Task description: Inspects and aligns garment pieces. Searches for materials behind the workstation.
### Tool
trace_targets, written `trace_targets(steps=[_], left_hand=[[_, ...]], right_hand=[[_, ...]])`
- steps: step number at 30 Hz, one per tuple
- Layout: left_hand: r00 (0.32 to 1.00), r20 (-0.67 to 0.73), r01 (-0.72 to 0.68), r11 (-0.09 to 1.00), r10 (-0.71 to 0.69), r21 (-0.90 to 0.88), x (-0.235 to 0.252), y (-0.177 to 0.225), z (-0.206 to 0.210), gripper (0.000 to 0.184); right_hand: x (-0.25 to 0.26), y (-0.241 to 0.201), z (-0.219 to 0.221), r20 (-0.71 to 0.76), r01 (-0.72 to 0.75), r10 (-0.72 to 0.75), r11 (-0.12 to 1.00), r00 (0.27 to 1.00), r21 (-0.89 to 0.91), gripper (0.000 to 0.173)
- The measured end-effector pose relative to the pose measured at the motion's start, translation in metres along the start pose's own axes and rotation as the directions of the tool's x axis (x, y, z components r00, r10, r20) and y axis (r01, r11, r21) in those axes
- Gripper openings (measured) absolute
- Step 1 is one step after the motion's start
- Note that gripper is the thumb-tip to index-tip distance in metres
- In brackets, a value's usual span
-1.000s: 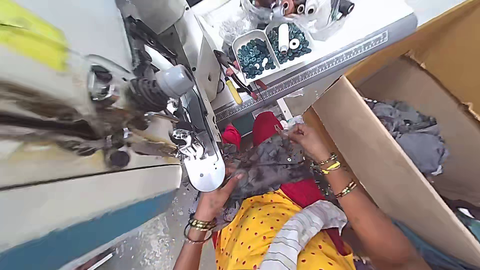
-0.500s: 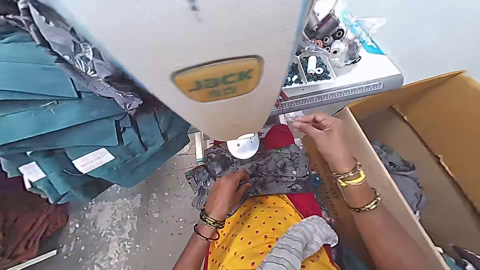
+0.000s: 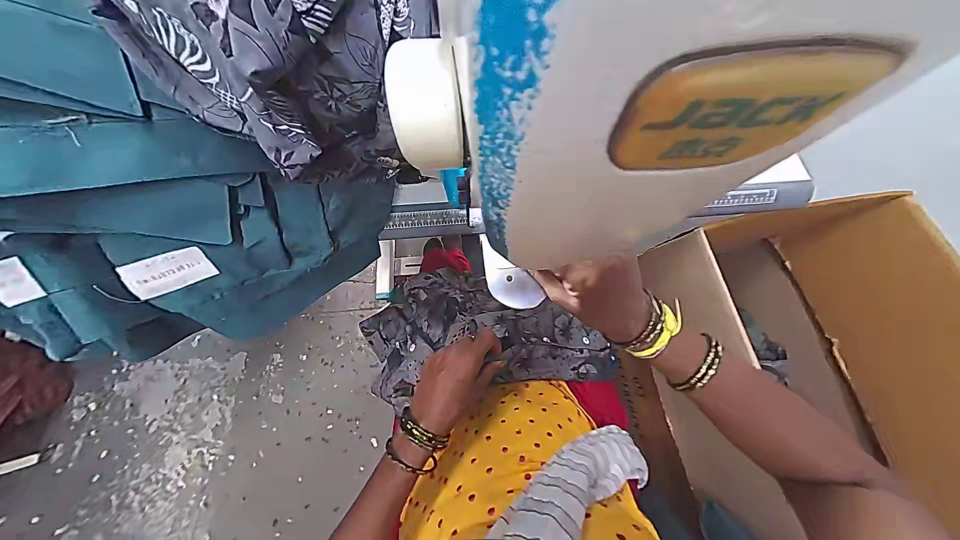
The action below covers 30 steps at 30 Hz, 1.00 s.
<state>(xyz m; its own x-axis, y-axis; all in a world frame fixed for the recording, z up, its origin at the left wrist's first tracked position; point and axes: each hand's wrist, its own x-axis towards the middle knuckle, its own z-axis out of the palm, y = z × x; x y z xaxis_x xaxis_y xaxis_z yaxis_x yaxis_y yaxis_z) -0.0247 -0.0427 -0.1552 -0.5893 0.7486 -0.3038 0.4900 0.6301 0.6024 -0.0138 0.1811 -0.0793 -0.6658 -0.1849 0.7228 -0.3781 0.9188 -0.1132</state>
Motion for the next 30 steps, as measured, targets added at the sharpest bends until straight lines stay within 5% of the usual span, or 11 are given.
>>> trace_targets(steps=[2, 5, 10, 18, 22, 24, 26, 30], left_hand=[[1.000, 0.009, 0.007, 1.000, -0.007, -0.010, 0.000, -0.001, 0.001, 0.025], [0.997, 0.068, 0.032, 0.999, -0.031, -0.019, 0.002, -0.001, 0.003, 0.026], [0.995, 0.100, 0.029, 0.998, -0.023, -0.055, 0.004, -0.006, 0.004, 0.026], [0.998, 0.069, 0.009, 0.997, -0.004, -0.072, 0.003, -0.003, 0.004, 0.026], [0.962, -0.187, -0.197, 0.980, 0.199, 0.028, -0.009, -0.009, 0.017, 0.017], [0.869, -0.343, -0.316, 0.933, 0.358, 0.174, -0.018, -0.013, 0.030, 0.011], [0.732, -0.436, -0.421, 0.851, 0.523, 0.315, -0.025, -0.020, 0.041, 0.009], [0.592, -0.466, -0.534, 0.753, 0.657, 0.384, -0.028, -0.026, 0.048, 0.010]], right_hand=[[-0.007, -0.005, 0.001, 0.050, -0.316, 0.314, 0.914, 0.948, 0.255, 0.013], [-0.006, -0.004, 0.001, 0.311, -0.654, 0.585, 0.577, 0.749, 0.490, 0.030], [0.010, -0.009, -0.001, 0.449, -0.789, 0.685, 0.316, 0.574, 0.527, 0.030], [-0.001, -0.018, -0.018, 0.531, -0.813, 0.643, 0.274, 0.552, 0.514, 0.033], [-0.048, 0.003, -0.021, 0.663, -0.705, 0.403, -0.058, 0.631, 0.707, 0.014], [-0.074, -0.006, -0.015, 0.746, -0.796, 0.352, -0.007, 0.565, 0.606, 0.020], [-0.089, -0.023, 0.000, 0.810, -0.856, 0.275, 0.180, 0.517, 0.485, 0.019], [-0.111, -0.049, 0.008, 0.771, -0.769, 0.262, 0.486, 0.581, 0.414, 0.018]])
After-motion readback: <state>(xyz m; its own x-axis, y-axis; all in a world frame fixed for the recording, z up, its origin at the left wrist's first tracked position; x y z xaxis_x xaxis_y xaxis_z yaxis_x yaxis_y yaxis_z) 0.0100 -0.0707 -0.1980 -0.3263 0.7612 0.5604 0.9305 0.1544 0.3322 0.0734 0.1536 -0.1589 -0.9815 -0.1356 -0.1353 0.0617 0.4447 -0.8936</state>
